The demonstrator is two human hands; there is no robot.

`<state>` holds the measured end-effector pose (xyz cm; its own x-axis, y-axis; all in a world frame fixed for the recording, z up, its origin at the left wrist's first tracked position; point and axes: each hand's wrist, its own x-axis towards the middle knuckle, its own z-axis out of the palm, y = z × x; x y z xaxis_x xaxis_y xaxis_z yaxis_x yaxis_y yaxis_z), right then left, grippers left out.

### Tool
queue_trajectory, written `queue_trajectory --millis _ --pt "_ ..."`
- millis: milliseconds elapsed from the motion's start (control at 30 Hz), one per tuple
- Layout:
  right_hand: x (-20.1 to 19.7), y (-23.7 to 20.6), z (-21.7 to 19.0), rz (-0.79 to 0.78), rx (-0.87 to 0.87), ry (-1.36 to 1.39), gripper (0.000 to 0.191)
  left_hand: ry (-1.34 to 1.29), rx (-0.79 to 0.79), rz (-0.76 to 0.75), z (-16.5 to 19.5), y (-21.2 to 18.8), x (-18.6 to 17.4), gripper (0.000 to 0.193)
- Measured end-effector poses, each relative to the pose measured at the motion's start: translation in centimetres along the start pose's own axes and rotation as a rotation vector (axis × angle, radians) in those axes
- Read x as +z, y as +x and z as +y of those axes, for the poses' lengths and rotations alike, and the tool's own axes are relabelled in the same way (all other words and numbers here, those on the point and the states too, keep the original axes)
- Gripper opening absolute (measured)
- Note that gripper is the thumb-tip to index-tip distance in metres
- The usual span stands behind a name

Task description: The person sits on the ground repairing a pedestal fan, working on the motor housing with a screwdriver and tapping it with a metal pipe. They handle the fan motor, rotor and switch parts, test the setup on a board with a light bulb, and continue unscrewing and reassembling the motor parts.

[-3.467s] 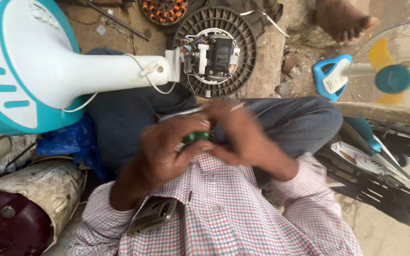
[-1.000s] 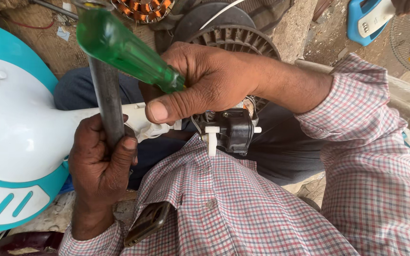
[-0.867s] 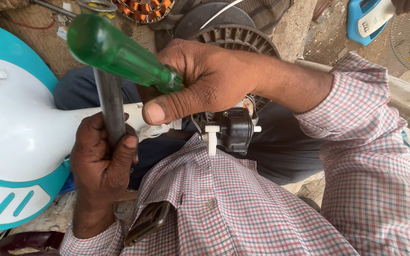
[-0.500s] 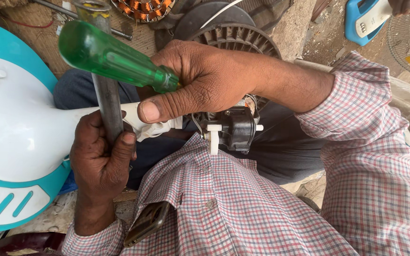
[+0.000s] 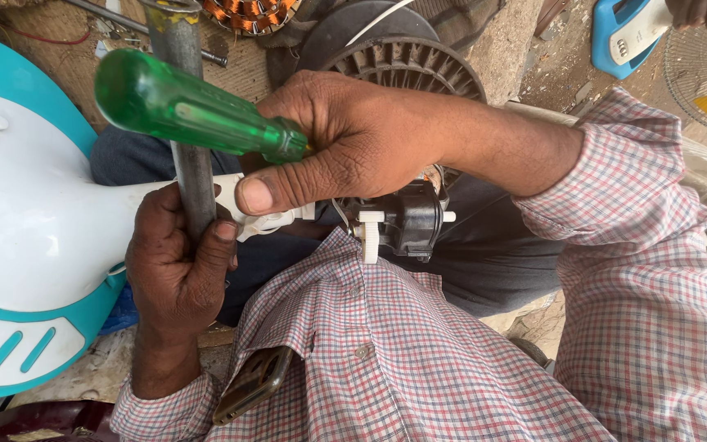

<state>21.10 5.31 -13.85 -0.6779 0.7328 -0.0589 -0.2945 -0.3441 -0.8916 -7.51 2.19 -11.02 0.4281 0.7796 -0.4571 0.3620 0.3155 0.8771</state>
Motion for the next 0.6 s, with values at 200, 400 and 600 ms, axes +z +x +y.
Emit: queue_trajectory --millis 200,400,600 --pt "0.2 0.4 0.0 -0.018 0.009 0.013 0.037 -0.023 0.014 0.022 0.4 -0.7 -0.2 0.035" --pt "0.7 0.5 -0.2 0.010 0.025 -0.042 0.037 -0.017 0.021 0.066 0.6 -1.2 -0.7 0.038" --pt "0.7 0.4 -0.2 0.007 0.023 -0.063 0.039 -0.040 0.011 0.045 -0.4 -1.1 -0.4 0.036"
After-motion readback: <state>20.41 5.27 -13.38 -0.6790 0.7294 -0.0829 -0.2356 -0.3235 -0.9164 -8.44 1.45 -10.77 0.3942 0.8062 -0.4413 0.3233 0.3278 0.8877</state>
